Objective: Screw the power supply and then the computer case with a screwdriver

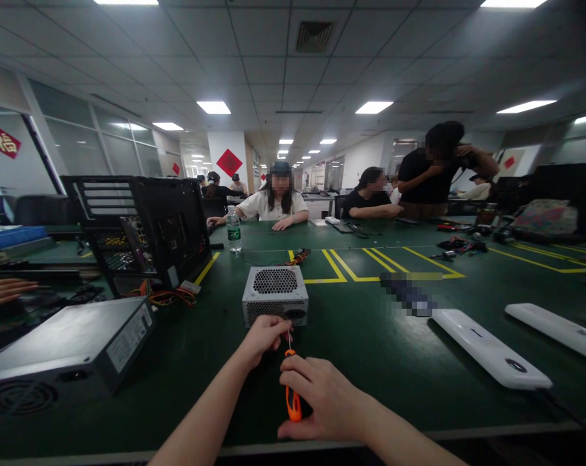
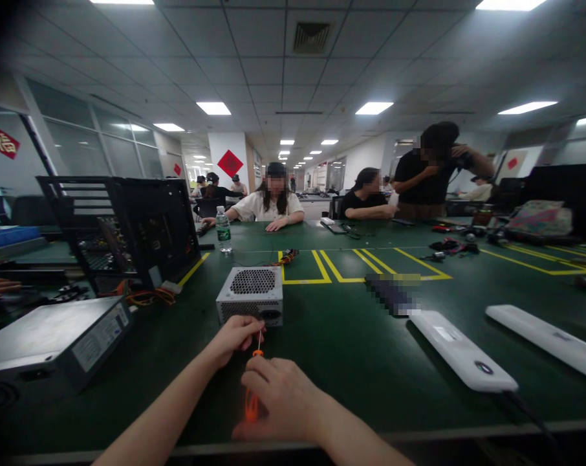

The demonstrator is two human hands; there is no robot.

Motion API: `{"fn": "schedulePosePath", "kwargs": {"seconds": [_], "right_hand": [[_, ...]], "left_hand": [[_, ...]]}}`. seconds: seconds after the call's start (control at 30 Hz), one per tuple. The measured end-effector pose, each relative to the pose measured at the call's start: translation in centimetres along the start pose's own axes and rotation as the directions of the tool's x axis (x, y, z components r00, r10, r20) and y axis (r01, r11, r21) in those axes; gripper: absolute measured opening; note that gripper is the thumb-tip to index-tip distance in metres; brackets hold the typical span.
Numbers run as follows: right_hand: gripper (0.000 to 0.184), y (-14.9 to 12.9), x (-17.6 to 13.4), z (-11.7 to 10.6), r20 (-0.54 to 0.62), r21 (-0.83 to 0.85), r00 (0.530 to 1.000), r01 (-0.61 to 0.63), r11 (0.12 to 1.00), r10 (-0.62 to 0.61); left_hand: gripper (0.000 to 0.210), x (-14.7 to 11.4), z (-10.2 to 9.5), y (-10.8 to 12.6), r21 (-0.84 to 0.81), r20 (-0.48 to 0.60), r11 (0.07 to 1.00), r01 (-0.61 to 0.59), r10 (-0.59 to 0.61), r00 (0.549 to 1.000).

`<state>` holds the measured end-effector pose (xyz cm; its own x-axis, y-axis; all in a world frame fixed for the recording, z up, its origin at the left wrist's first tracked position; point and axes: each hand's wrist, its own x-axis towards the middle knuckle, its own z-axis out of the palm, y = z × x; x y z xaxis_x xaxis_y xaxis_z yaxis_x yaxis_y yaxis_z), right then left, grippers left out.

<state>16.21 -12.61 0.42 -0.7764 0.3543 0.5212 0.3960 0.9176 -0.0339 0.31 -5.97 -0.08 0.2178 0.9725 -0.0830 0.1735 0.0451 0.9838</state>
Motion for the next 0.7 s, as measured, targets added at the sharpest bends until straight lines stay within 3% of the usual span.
{"fn": "schedulePosePath", "kwargs": {"seconds": [0.53,0.63,0.7], "right_hand": [[0.057,-0.03,-0.07,-0.05,0.022,-0.022,1.0,0.009,1.0,-0.008],[0.047,0.23,-0.36,-0.46,-0.107,0.026,0.994,0.005,1.0,-0.002],[0.034,0.65,-0.68,-0.62,-0.315,0.095,0.938,-0.12,0.988,0.145]], "left_hand": [[0.032,0.32,-0.09,-0.27,-0.07,0.04,0.997,0.023,-0.02,0.999],[0.033,0.41,-0.14,-0.37,-0.093,0.059,0.995,0.039,-0.033,0.998],[0.033,0.47,-0.24,-0.5,-0.118,0.074,0.993,0.03,-0.022,0.997]]}}
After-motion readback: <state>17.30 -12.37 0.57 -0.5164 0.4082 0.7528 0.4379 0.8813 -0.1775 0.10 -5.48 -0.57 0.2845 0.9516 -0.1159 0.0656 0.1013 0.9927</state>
